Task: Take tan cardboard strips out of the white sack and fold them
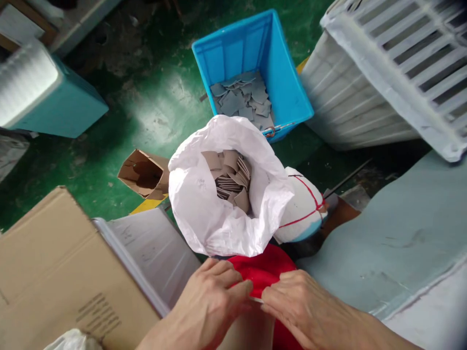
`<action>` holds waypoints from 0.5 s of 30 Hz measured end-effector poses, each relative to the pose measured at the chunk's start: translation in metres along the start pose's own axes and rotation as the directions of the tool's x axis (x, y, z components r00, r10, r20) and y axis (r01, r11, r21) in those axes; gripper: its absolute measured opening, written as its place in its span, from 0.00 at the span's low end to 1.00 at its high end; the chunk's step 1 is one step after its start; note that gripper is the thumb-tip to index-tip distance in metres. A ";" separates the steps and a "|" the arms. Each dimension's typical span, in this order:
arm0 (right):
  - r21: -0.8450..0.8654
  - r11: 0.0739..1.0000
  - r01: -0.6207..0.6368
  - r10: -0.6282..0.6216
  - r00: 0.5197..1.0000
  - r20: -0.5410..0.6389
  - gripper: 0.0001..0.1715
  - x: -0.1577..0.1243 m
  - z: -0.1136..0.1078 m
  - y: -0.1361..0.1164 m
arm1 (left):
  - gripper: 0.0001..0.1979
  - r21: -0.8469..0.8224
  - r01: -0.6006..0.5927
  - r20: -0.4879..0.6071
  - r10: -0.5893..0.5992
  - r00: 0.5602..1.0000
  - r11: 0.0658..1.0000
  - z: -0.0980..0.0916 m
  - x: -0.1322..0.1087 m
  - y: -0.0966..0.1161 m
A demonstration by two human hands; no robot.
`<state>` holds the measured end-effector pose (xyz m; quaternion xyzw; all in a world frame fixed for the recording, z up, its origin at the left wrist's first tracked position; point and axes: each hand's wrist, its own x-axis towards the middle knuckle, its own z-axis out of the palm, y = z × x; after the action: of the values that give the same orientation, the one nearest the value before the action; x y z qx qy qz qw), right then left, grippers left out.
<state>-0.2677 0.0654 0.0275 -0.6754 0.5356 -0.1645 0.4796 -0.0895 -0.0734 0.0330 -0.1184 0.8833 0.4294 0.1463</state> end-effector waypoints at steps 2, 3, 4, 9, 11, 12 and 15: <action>0.032 0.999 0.005 -0.005 1.000 0.005 0.09 0.002 0.002 0.014 | 0.12 -0.030 -0.054 0.046 0.056 0.997 0.998 0.015 0.017 -0.003; 0.058 0.998 -0.003 0.002 1.000 0.020 0.09 0.002 0.004 0.021 | 0.13 -0.056 -0.070 0.063 0.073 0.995 0.996 0.022 0.022 -0.007; 0.083 0.996 -0.022 0.019 0.999 0.042 0.10 -0.001 0.006 0.028 | 0.14 -0.078 -0.078 0.072 0.083 0.994 0.994 0.030 0.026 -0.013; 0.114 0.982 -0.149 0.130 0.979 0.158 0.16 -0.018 0.015 0.061 | 0.16 -0.084 -0.068 0.077 0.075 0.994 0.994 0.057 0.022 -0.051; 0.136 0.978 -0.159 0.137 0.978 0.156 0.17 -0.019 0.016 0.072 | 0.16 -0.100 -0.060 0.077 0.068 0.995 0.993 0.059 0.024 -0.062; 0.152 0.975 -0.159 0.139 0.981 0.133 0.17 -0.018 0.016 0.077 | 0.16 -0.112 -0.056 0.086 0.066 0.994 0.992 0.057 0.027 -0.064; 0.199 0.957 -0.210 0.203 0.978 0.052 0.15 -0.007 0.012 0.092 | 0.15 -0.114 -0.011 0.195 0.033 0.980 0.993 0.041 0.047 -0.066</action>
<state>-0.3132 0.0805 -0.0517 -0.5655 0.5761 -0.1570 0.5689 -0.1049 -0.0846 -0.0556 -0.0739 0.8401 0.4898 0.2210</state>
